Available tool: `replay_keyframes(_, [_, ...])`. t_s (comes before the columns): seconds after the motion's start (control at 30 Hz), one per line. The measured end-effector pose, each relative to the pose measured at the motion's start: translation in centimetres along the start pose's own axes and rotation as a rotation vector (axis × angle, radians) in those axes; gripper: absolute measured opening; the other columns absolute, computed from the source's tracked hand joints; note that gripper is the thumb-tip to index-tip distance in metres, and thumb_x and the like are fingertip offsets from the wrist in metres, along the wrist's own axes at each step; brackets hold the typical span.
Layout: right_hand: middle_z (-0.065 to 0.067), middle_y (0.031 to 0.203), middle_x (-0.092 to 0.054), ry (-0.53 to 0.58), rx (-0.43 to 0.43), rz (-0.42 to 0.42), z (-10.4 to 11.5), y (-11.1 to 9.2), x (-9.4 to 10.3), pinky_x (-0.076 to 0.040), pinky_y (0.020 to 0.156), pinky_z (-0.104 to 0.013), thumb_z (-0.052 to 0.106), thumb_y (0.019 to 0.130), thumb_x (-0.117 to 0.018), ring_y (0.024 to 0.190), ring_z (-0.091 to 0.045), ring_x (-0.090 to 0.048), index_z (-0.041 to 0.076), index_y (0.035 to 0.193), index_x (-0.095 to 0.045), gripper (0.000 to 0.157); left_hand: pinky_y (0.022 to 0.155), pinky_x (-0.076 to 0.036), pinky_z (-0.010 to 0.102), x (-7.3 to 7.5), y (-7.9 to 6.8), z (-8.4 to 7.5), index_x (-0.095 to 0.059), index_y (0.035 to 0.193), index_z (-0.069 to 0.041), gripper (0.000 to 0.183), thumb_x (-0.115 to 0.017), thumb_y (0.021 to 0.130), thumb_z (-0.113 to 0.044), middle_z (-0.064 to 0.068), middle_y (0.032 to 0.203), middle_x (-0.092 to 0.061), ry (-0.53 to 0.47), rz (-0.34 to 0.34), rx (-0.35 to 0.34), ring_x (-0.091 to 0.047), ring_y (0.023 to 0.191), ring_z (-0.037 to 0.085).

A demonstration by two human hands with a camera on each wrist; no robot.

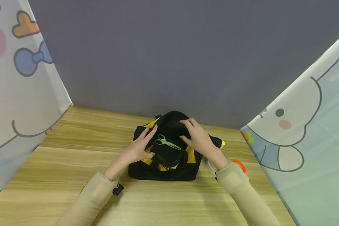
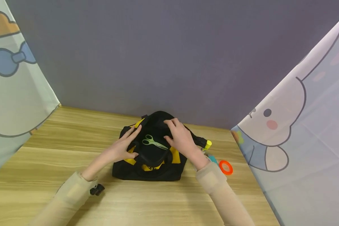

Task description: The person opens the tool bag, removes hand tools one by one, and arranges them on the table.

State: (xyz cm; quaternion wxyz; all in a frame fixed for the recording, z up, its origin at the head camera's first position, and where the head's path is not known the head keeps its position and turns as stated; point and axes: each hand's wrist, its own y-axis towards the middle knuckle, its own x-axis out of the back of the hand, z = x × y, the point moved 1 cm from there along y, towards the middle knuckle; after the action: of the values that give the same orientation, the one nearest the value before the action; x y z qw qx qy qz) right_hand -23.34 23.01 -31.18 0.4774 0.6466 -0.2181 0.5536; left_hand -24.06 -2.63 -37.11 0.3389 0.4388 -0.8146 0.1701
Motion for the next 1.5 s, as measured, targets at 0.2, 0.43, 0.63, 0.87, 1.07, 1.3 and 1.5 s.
replay_keyframes(0.2, [-0.013,0.123,-0.058,-0.034,0.027,0.108,1.2,1.1,-1.9,-0.056,0.061,-0.034,0.023,0.084,-0.081,0.09,-0.025,-0.066,0.01,0.134,-0.056,0.058,0.066,-0.044,0.031,-0.1,0.0,0.0,-0.002,0.162,-0.026,0.106,-0.075,0.087,-0.012,0.023,0.166,-0.001,0.014,-0.023,-0.005,-0.058,0.116,0.045])
replay_keyframes(0.43, [-0.013,0.127,-0.058,-0.04,-0.021,0.349,2.1,2.9,-3.9,-0.059,0.072,-0.036,0.031,0.086,-0.078,0.094,-0.025,-0.067,0.01,0.136,-0.055,0.06,0.067,-0.044,0.033,0.0,-0.2,0.1,-0.002,0.162,-0.025,0.106,-0.076,0.087,-0.012,0.025,0.166,-0.002,0.025,-0.037,-0.003,-0.05,0.129,0.049])
replay_keyframes(0.63, [-0.017,0.133,-0.058,-0.097,-0.115,0.566,2.9,4.7,-5.3,-0.058,0.085,-0.042,0.041,0.085,-0.077,0.104,-0.029,-0.067,0.007,0.141,-0.051,0.07,0.064,-0.042,0.031,0.1,-0.3,0.0,-0.001,0.162,-0.026,0.106,-0.076,0.087,-0.012,0.024,0.166,-0.001,0.025,-0.037,0.009,-0.056,0.123,0.045])
replay_keyframes(0.87, [-0.018,0.144,-0.053,-0.128,-0.19,0.741,3.2,6.6,-6.7,-0.055,0.095,-0.042,0.047,0.088,-0.072,0.119,-0.031,-0.061,0.005,0.149,-0.044,0.079,0.061,-0.04,0.03,0.0,0.0,-0.1,-0.002,0.161,-0.027,0.106,-0.076,0.087,-0.013,0.022,0.167,-0.001,0.019,-0.039,0.03,-0.059,0.116,0.041])
replay_keyframes(1.07, [-0.013,0.119,-0.065,-0.125,-0.272,0.833,2.6,7.1,-7.6,-0.056,0.073,-0.033,0.044,0.088,-0.073,0.087,-0.022,-0.067,0.005,0.139,-0.054,0.066,0.055,-0.037,0.027,-0.9,1.0,-0.3,-0.001,0.161,-0.031,0.107,-0.076,0.087,-0.014,0.019,0.168,0.0,0.0,-0.024,0.021,-0.064,0.095,0.03])
replay_keyframes(1.3, [-0.004,0.095,-0.067,-0.165,-0.351,0.903,2.0,7.4,-9.6,-0.053,0.072,-0.033,0.041,0.086,-0.076,0.077,-0.019,-0.062,0.011,0.118,-0.068,0.044,0.059,-0.039,0.028,-2.0,1.4,-0.2,-0.002,0.16,-0.034,0.107,-0.077,0.086,-0.015,0.016,0.168,-0.002,-0.016,-0.033,0.018,-0.063,0.105,0.031])
replay_keyframes(1.5, [-0.004,0.095,-0.07,-0.148,-0.395,0.891,1.8,7.1,-11.3,-0.057,0.078,-0.034,0.037,0.086,-0.077,0.08,-0.019,-0.066,0.012,0.111,-0.072,0.036,0.063,-0.041,0.031,-2.5,1.1,0.1,-0.004,0.161,-0.031,0.108,-0.078,0.085,-0.012,0.018,0.168,-0.004,-0.033,-0.049,0.008,-0.057,0.121,0.039])
